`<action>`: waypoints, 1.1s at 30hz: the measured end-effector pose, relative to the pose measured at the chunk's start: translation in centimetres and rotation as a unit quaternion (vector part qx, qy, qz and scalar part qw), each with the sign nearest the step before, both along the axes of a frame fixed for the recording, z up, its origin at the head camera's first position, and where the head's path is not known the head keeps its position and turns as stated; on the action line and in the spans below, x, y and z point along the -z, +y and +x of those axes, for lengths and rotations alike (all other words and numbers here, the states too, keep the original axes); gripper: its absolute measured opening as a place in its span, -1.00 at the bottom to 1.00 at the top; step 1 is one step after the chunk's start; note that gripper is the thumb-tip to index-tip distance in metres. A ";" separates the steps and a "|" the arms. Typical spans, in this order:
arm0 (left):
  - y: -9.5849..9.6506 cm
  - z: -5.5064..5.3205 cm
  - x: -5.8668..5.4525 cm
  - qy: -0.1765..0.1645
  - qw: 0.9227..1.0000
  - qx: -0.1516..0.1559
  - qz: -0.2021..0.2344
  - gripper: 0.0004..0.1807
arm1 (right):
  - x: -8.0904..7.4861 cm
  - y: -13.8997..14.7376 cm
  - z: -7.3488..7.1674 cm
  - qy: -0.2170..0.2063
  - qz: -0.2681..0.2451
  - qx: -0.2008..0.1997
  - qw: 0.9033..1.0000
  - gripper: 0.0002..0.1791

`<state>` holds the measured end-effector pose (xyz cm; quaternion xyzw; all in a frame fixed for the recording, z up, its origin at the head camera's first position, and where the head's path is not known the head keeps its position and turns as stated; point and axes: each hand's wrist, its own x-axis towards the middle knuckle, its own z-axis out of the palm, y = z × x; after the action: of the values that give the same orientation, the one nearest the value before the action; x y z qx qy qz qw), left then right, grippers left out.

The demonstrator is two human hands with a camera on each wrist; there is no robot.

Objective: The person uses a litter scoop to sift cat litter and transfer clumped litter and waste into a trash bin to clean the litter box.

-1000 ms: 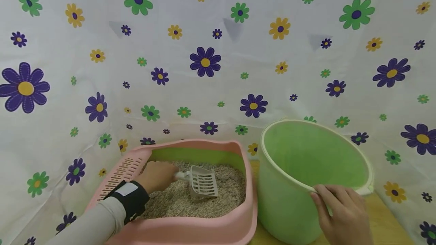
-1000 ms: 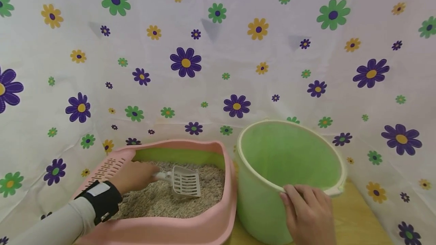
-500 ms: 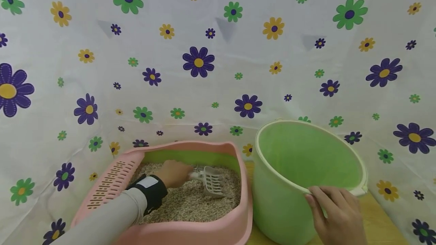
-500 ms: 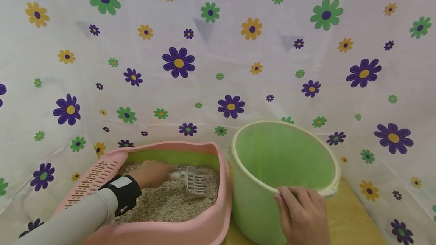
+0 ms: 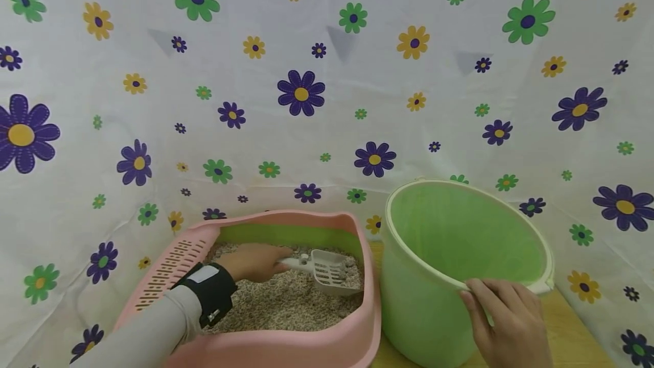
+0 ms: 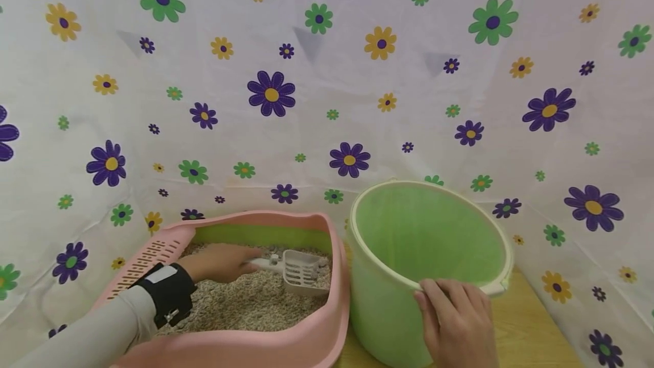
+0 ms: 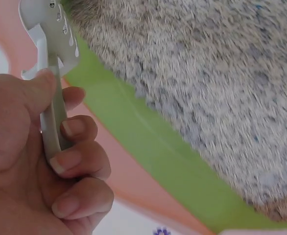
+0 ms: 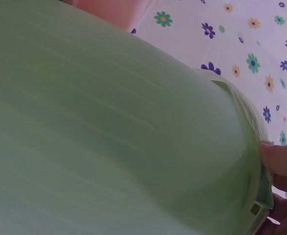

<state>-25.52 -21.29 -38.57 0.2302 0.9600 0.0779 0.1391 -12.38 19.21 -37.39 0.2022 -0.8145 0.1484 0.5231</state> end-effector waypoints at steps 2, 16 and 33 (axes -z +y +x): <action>-0.9 0.4 -0.6 0.001 1.000 0.003 -0.001 -0.67 | 0.0 0.1 -0.1 0.006 0.003 -0.003 1.000 -0.23; -7.0 2.2 -1.2 -0.020 0.995 -0.034 0.087 -0.46 | 0.1 0.4 -0.2 0.010 -0.001 0.003 1.000 -0.22; -7.0 3.1 -2.4 -0.081 0.976 -0.046 0.195 -0.44 | -0.1 -0.2 -0.2 0.019 -0.005 -0.008 1.000 -0.24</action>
<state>-22.42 -28.32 -36.19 0.2015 0.9216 0.2878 0.1650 -12.55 18.98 -37.26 0.2092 -0.8019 0.1526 0.5384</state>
